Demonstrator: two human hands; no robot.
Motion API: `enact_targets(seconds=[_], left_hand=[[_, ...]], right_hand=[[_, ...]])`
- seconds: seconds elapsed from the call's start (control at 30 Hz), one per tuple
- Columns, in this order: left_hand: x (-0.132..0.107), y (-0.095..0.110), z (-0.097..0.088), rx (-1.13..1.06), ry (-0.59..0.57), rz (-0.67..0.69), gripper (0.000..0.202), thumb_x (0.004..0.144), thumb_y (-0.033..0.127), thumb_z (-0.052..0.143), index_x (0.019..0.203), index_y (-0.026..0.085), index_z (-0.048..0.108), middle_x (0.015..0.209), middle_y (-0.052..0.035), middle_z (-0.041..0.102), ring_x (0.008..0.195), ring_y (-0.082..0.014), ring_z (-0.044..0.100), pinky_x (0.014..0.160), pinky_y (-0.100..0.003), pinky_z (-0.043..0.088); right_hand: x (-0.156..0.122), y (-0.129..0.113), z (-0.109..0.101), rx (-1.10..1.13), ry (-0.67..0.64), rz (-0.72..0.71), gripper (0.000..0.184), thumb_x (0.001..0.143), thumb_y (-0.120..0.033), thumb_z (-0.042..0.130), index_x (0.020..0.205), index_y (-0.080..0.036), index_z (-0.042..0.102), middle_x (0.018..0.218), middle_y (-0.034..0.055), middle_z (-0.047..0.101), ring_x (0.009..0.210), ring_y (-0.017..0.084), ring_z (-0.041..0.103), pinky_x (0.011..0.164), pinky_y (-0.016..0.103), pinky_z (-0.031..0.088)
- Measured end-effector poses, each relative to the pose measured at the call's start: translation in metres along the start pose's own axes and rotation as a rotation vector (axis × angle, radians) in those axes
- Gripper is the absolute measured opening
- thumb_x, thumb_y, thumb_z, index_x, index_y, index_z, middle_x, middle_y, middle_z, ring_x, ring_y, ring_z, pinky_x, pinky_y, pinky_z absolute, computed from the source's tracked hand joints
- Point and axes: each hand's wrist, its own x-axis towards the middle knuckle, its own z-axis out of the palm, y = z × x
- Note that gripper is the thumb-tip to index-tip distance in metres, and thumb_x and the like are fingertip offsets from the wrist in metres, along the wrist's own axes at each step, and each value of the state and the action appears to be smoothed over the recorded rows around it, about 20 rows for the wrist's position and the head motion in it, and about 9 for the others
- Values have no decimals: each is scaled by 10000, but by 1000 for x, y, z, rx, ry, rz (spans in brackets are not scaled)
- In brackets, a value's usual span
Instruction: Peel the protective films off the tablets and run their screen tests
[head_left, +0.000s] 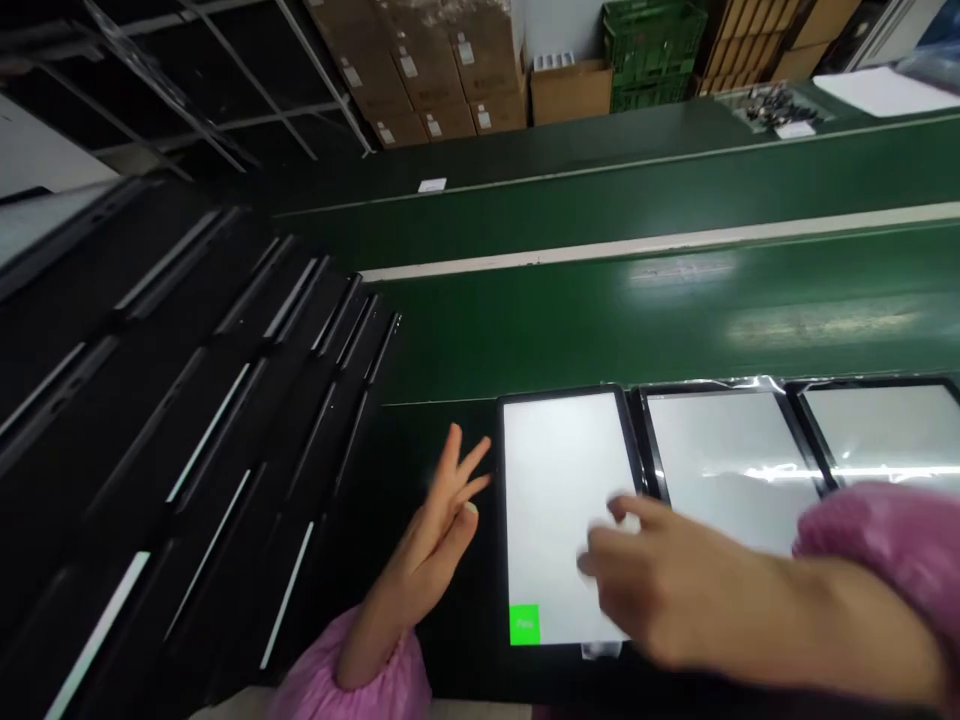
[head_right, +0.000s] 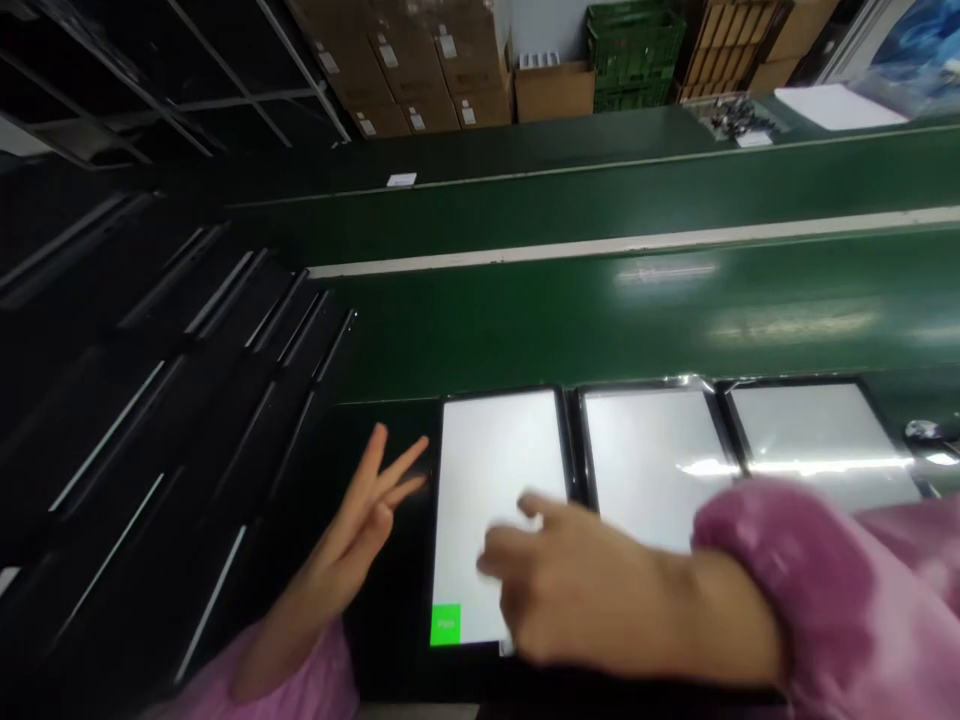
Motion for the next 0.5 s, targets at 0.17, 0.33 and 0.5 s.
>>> enact_targets(seconds=[0.17,0.33,0.5], left_hand=[[-55,-46,21,-385,3,-16,1128,750,935,595,1642,284,365,1480,-218,627,1342,-411,631,1061,-543,576],[-125,-53,76,-286,247,-69,1213,644,791,842,1645,316,348,1640,-196,457,1439,-437,528,1054,-510,600],[-132,-42,98,-1,405,-1,1050,732,608,901,1601,303,397,1468,-183,646,1262,-358,696,933,-413,667]], right_hand=[[24,114,-4,337,194,456,105,878,-117,709,819,-200,731,918,57,724,882,216,674,777,344,534],[19,166,-4,563,302,973,79,904,-181,668,845,-210,625,781,3,720,691,197,703,727,344,565],[24,146,-10,615,179,1090,61,944,-188,647,913,-223,607,709,-13,720,630,210,703,735,373,581]])
